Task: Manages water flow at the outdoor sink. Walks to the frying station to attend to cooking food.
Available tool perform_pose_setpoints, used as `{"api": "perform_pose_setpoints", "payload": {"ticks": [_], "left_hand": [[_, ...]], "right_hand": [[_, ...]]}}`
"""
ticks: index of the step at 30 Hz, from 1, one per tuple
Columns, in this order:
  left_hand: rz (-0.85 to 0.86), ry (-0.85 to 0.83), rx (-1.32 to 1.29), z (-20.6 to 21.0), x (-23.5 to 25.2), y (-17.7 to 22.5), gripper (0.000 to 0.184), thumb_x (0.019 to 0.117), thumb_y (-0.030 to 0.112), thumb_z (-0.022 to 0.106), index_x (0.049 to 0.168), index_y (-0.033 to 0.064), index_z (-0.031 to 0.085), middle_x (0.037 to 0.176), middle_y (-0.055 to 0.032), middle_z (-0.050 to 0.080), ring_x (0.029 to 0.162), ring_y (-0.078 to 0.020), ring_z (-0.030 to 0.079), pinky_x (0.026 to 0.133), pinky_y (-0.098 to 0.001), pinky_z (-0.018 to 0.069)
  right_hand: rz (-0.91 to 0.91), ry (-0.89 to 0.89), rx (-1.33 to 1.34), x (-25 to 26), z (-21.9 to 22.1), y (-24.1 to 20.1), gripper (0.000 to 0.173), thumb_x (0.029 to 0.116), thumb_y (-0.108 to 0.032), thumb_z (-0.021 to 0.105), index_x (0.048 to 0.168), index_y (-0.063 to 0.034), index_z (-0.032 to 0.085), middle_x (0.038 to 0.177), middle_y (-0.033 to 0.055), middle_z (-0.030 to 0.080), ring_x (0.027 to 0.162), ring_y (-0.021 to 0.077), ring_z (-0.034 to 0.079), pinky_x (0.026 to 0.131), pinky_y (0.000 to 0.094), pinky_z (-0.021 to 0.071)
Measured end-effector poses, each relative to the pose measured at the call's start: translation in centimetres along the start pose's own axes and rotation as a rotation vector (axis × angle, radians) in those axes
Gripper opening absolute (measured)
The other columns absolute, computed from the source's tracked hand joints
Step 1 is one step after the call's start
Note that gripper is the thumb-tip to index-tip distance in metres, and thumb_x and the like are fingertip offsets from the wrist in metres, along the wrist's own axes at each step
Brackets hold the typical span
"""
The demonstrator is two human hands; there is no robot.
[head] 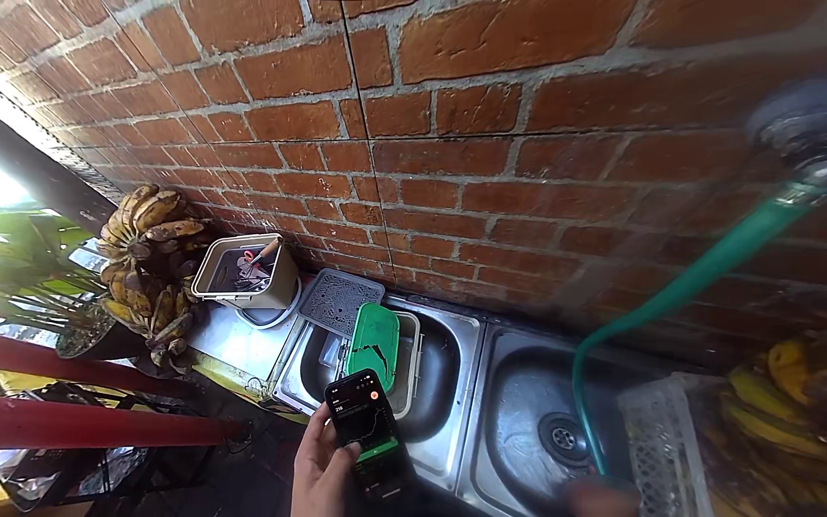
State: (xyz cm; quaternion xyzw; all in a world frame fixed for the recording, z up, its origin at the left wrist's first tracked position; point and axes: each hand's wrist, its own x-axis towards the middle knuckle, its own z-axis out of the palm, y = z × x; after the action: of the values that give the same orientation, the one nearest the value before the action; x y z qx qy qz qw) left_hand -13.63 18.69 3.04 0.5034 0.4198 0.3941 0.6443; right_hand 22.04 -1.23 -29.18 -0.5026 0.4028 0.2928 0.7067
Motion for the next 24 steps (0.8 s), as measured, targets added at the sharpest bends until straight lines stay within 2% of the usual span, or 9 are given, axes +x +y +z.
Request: {"api": "perform_pose_setpoints", "payload": {"ticks": [2, 5, 6, 9, 12, 15, 19, 22, 24], "left_hand": [[-0.043, 0.027, -0.032, 0.1, -0.1, -0.2, 0.052, 0.0968, 0.001, 0.047, 0.147, -0.0056, 0.038, 0.123, -0.025, 0.067, 0.104, -0.0317, 0.071, 0.08, -0.0434, 0.0614], [-0.156, 0.091, -0.14, 0.8, -0.2, -0.3, 0.038, 0.1062, 0.012, 0.041, 0.14, -0.0033, 0.047, 0.116, -0.0238, 0.069, 0.099, -0.0301, 0.072, 0.079, -0.0436, 0.0625], [-0.195, 0.12, -0.17, 1.0, -0.1, -0.4, 0.037, 0.1078, 0.017, 0.038, 0.138, -0.0024, 0.049, 0.115, -0.0237, 0.069, 0.099, -0.0302, 0.072, 0.079, -0.044, 0.0626], [-0.29, 0.185, -0.211, 1.6, 0.1, -0.9, 0.042, 0.112, 0.028, 0.035, 0.14, -0.0006, 0.049, 0.118, -0.0235, 0.069, 0.103, -0.0316, 0.072, 0.083, -0.0472, 0.0619], [-0.345, 0.212, -0.227, 2.2, 0.2, -1.4, 0.048, 0.1128, 0.036, 0.032, 0.139, 0.0013, 0.052, 0.119, -0.0215, 0.07, 0.105, -0.0307, 0.071, 0.085, -0.0481, 0.061], [-0.366, 0.207, -0.233, 2.8, 0.4, -1.4, 0.053, 0.1127, 0.04, 0.03, 0.141, 0.0016, 0.053, 0.121, -0.021, 0.07, 0.106, -0.0315, 0.071, 0.087, -0.0496, 0.0606], [-0.386, 0.179, -0.23, 3.3, 0.7, -1.4, 0.053, 0.1127, 0.041, 0.03, 0.142, 0.0021, 0.052, 0.122, -0.0215, 0.069, 0.104, -0.0327, 0.072, 0.084, -0.0495, 0.0613], [-0.413, 0.176, -0.223, 3.7, 0.9, -1.3, 0.054, 0.1125, 0.042, 0.03, 0.144, 0.0033, 0.051, 0.123, -0.0212, 0.069, 0.101, -0.0334, 0.073, 0.082, -0.0501, 0.0619], [-0.422, 0.176, -0.222, 3.8, 1.0, -1.5, 0.054, 0.1123, 0.042, 0.031, 0.144, 0.0034, 0.051, 0.124, -0.0212, 0.069, 0.102, -0.0339, 0.072, 0.083, -0.0505, 0.0615]], "right_hand": [[-0.028, 0.03, -0.194, -0.1, 0.3, 0.0, 0.039, 0.1117, -0.034, 0.028, 0.081, -0.0176, 0.045, 0.052, -0.0072, 0.034, 0.038, 0.0032, 0.032, 0.038, 0.0182, 0.0329], [-0.102, 0.038, -0.835, -0.7, 0.6, -0.2, 0.044, 0.1142, -0.036, 0.028, 0.12, -0.003, 0.057, 0.078, 0.0077, 0.055, 0.055, 0.0138, 0.047, 0.052, 0.0314, 0.0429], [-0.112, 0.027, -0.977, -0.9, 0.9, -0.2, 0.049, 0.1144, -0.037, 0.027, 0.126, -0.0006, 0.057, 0.084, 0.0104, 0.061, 0.06, 0.0158, 0.052, 0.055, 0.0345, 0.0452], [-0.1, -0.008, -1.146, -1.9, 1.5, 0.2, 0.043, 0.1138, -0.028, 0.029, 0.117, 0.0018, 0.059, 0.084, 0.0097, 0.064, 0.064, 0.0158, 0.059, 0.059, 0.034, 0.05], [-0.093, -0.074, -1.203, -1.7, 1.1, 0.5, 0.034, 0.1108, -0.017, 0.039, 0.119, 0.0055, 0.063, 0.1, 0.0166, 0.07, 0.08, 0.0212, 0.068, 0.074, 0.0396, 0.0562], [-0.1, -0.108, -1.085, -2.4, 1.1, 0.4, 0.026, 0.1088, -0.013, 0.047, 0.114, 0.0037, 0.066, 0.093, 0.013, 0.068, 0.076, 0.017, 0.064, 0.07, 0.0345, 0.0549], [-0.225, -0.222, -1.145, -3.6, 2.2, -0.7, 0.021, 0.1042, -0.015, 0.061, 0.111, 0.0032, 0.07, 0.085, 0.0094, 0.07, 0.067, 0.0134, 0.063, 0.065, 0.0317, 0.0548], [-0.399, -0.255, -1.274, -5.4, 4.5, -1.6, 0.031, 0.0951, -0.029, 0.077, 0.1, 0.0019, 0.072, 0.077, 0.0086, 0.066, 0.06, 0.0147, 0.056, 0.058, 0.0345, 0.0487], [-0.533, -0.265, -1.336, -6.2, 6.4, -2.2, 0.043, 0.0957, -0.039, 0.075, 0.094, 0.0036, 0.071, 0.084, 0.0158, 0.067, 0.075, 0.0259, 0.061, 0.073, 0.0495, 0.0512]]}}
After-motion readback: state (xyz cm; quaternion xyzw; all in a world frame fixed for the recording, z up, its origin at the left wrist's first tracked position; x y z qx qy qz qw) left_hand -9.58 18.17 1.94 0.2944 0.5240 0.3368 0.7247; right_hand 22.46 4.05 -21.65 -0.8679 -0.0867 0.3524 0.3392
